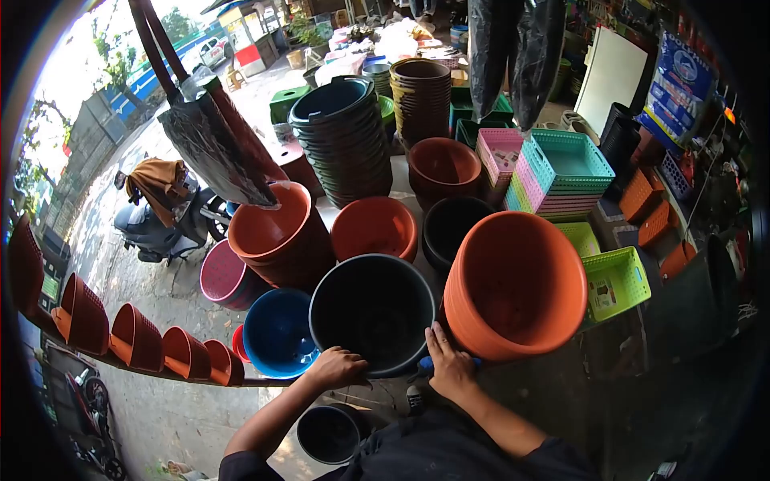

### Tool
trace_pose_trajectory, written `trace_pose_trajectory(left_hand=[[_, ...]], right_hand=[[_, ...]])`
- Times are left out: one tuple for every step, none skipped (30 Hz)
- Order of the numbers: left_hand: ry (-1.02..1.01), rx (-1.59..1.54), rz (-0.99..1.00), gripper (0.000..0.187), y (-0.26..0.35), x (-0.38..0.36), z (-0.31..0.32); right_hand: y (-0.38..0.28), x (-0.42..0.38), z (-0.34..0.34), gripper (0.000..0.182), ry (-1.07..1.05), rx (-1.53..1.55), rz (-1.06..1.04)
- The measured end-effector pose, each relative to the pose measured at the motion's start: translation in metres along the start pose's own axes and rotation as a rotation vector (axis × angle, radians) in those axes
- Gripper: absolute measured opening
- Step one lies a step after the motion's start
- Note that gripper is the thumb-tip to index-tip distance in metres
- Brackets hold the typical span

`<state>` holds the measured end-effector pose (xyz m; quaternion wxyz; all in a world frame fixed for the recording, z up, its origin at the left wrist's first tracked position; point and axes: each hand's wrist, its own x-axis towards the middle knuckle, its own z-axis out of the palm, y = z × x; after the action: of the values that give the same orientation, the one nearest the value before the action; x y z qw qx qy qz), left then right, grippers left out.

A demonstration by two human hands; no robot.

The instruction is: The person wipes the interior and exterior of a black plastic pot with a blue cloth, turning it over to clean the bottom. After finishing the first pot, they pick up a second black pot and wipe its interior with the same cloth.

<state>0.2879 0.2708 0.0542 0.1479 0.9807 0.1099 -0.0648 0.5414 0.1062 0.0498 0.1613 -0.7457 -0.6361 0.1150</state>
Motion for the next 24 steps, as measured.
trace_pose_trajectory(left_hand=[[0.001,-0.006,-0.007,0.04,0.0,0.0,0.004],[0.035,-0.022,-0.01,0.041,-0.001,0.001,0.008],[0.069,-0.037,-0.01,0.042,-0.002,0.001,0.011],[0.07,-0.037,-0.012,0.042,-0.004,0.002,0.014],[0.067,-0.041,-0.013,0.043,-0.003,0.003,0.015],[0.065,-0.045,-0.016,0.044,-0.003,0.003,0.016],[0.068,-0.046,-0.019,0.044,-0.003,0.004,0.017],[0.084,-0.049,-0.024,0.043,-0.004,0.005,0.017],[0.098,-0.054,-0.029,0.041,-0.003,0.004,0.017],[0.099,-0.057,-0.033,0.041,-0.003,0.003,0.018],[0.097,-0.05,-0.044,0.04,-0.003,0.004,0.015],[0.092,-0.047,-0.053,0.039,-0.002,0.005,0.013],[0.119,-0.047,-0.049,0.039,-0.002,0.006,0.015],[0.146,-0.042,-0.048,0.039,-0.001,0.006,0.017],[0.177,-0.034,-0.049,0.039,0.001,0.007,0.016],[0.047,-0.019,-0.128,0.042,0.005,0.006,0.014],[0.05,-0.033,-0.139,0.042,0.011,0.006,0.009],[0.191,-0.063,-0.116,0.046,0.016,0.005,0.004],[0.333,-0.093,-0.096,0.051,0.025,0.002,0.001],[0.422,-0.173,-0.146,0.063,0.037,-0.001,-0.002],[0.574,-0.167,-0.177,0.059,0.05,-0.007,0.0],[0.7,-0.254,-0.206,0.058,0.062,-0.014,0.014],[0.828,-0.338,-0.236,0.057,0.077,-0.022,0.029],[0.927,-0.471,-0.258,0.054,0.098,-0.028,0.037]], right_hand=[[0.002,0.0,0.001,0.088,-0.007,0.0,-0.005],[0.003,0.001,0.003,0.089,-0.023,0.004,-0.005],[0.004,0.002,0.004,0.091,-0.037,0.008,-0.003],[0.005,0.003,0.008,0.091,-0.037,0.008,-0.005],[0.005,0.002,0.012,0.091,0.011,0.022,-0.013],[0.006,0.001,0.014,0.092,0.058,0.035,-0.023],[0.006,0.0,0.015,0.092,0.057,0.033,-0.027],[0.006,0.001,0.014,0.092,0.08,0.04,-0.042],[0.006,0.001,0.014,0.092,0.101,0.048,-0.056],[0.005,0.002,0.013,0.092,0.096,0.048,-0.059],[0.005,0.003,0.012,0.092,0.07,0.045,-0.051],[0.004,0.003,0.011,0.092,0.039,0.043,-0.041],[0.004,0.0,0.01,0.092,0.025,0.042,-0.034],[0.004,0.0,0.008,0.095,-0.03,0.057,-0.017],[0.001,0.005,0.0,0.098,-0.082,0.069,-0.004],[-0.004,0.005,-0.014,0.088,-0.176,0.13,0.056],[-0.005,0.003,-0.018,0.088,-0.192,0.125,0.05],[-0.004,0.0,-0.02,0.079,-0.118,0.216,-0.03],[-0.004,-0.001,-0.024,0.071,-0.047,0.308,-0.107],[-0.015,0.0,-0.042,0.068,-0.125,0.427,-0.059],[-0.019,0.001,-0.042,0.068,-0.143,0.422,-0.062],[-0.023,0.001,-0.041,0.063,-0.181,0.548,-0.046],[-0.028,0.001,-0.04,0.059,-0.219,0.674,-0.029],[-0.038,0.0,-0.038,0.059,-0.237,0.669,-0.036]])
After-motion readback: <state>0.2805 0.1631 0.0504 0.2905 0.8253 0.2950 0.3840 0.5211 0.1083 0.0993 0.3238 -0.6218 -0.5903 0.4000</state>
